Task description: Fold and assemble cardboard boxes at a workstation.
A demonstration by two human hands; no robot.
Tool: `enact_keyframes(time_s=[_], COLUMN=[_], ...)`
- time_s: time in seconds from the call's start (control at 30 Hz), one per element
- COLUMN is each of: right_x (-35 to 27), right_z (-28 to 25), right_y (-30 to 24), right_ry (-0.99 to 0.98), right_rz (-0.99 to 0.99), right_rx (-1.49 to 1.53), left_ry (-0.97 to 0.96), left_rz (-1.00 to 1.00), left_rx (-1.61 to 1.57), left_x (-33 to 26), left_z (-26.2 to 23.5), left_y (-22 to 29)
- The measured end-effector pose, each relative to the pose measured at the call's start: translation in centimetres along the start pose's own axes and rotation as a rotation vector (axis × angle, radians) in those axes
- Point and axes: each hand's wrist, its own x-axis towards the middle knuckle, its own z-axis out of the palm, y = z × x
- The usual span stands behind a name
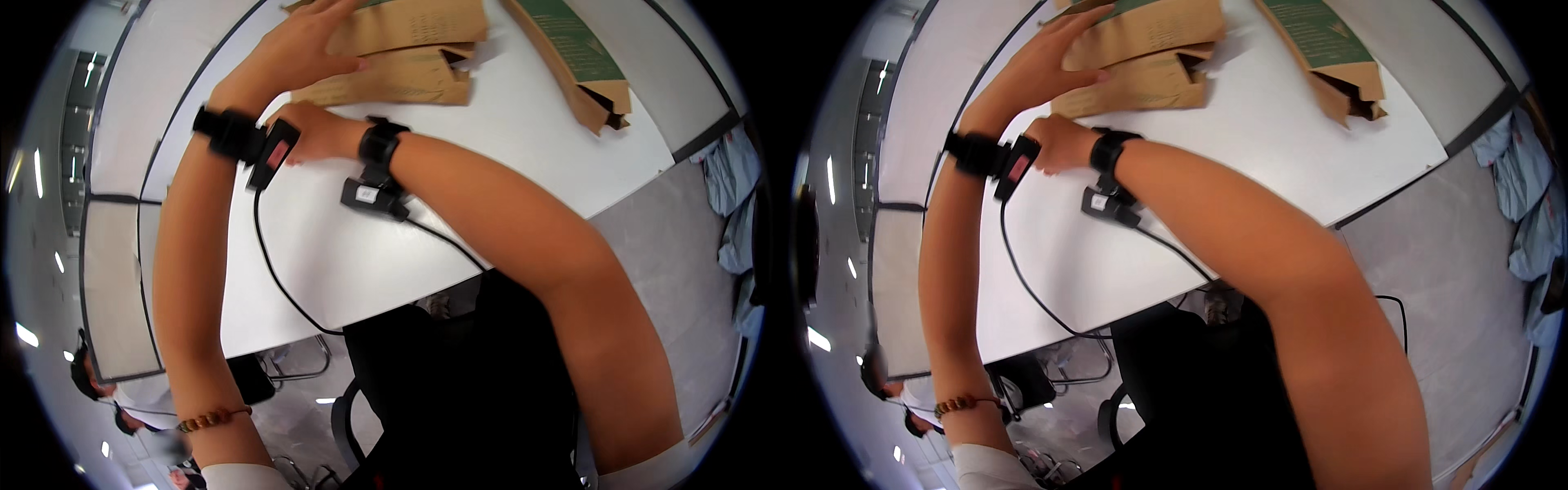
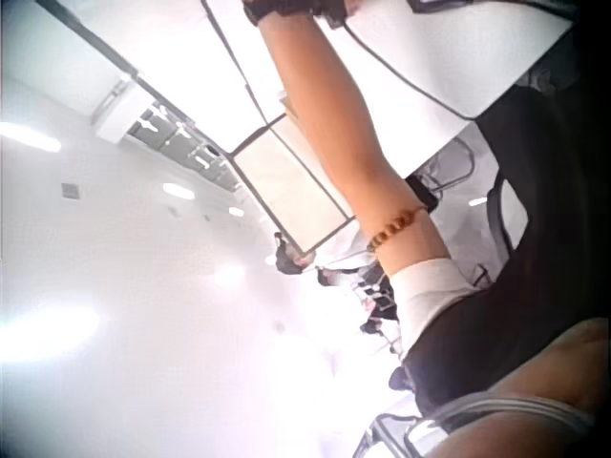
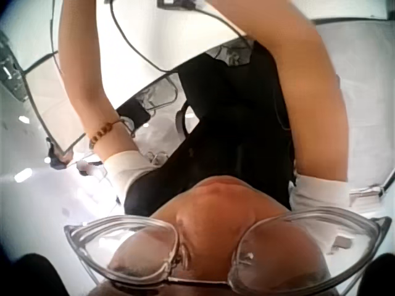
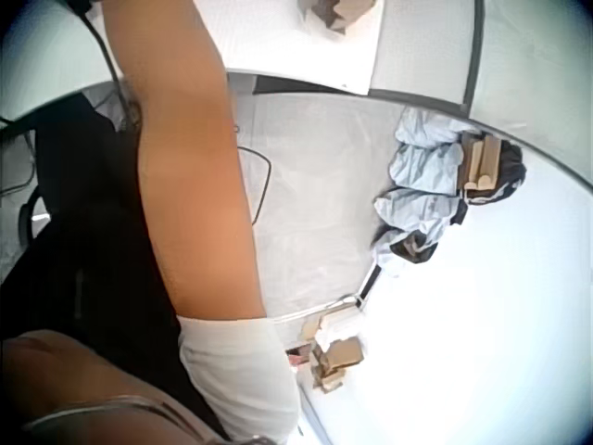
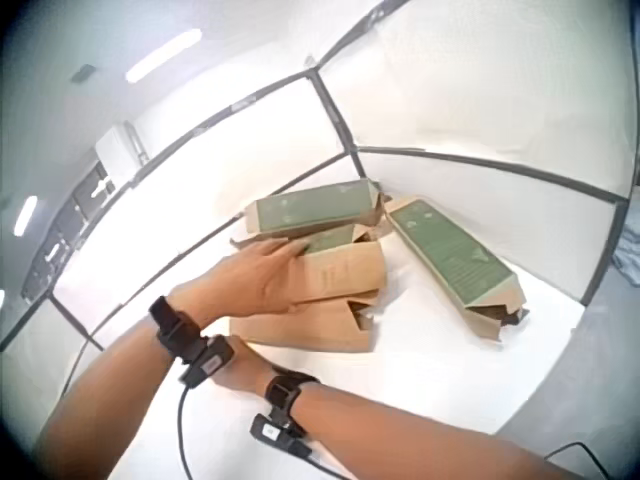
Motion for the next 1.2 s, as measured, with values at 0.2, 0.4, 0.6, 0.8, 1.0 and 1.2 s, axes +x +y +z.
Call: enact_keyframes(time_s=[0.2,0.4,0.6,0.8,1.0,1.2], right_x=[1.3,0.2,1.7,1.8,0.0,-0.5], right_z=[1.9,0.4,-0.5,-1.2,1.1,1.1], right_y=[2.6,-0.7,-0.2,-0.2,-0.3,-3.7], right_ry=[0.134,0.029,0.377,0.296,0.204,-0.005], right_rz=[-0.073,0.121,0.123,0.179,0.053,0.213], right_rx=[-0.088,0.052,0.603,0.655,-0.103,-0.162], left_ry=[0.062,0.362,0.909,1.125,0.959,0.986], left_rz=[0.099,0.051,-0.415,-0.968,-0.901,-0.914], left_rx=[-0.077,-0.201,-0.220,-1.463,-1.575,-1.692], left_x=[9.3,7.7,-2.6,-17.3,-15.8,-17.1], left_z=[4.7,1.4,-6.3,4.4,12.6,11.4], left_y=[-3.0,-4.0,-4.5,-7.4,-3.7,-2.3])
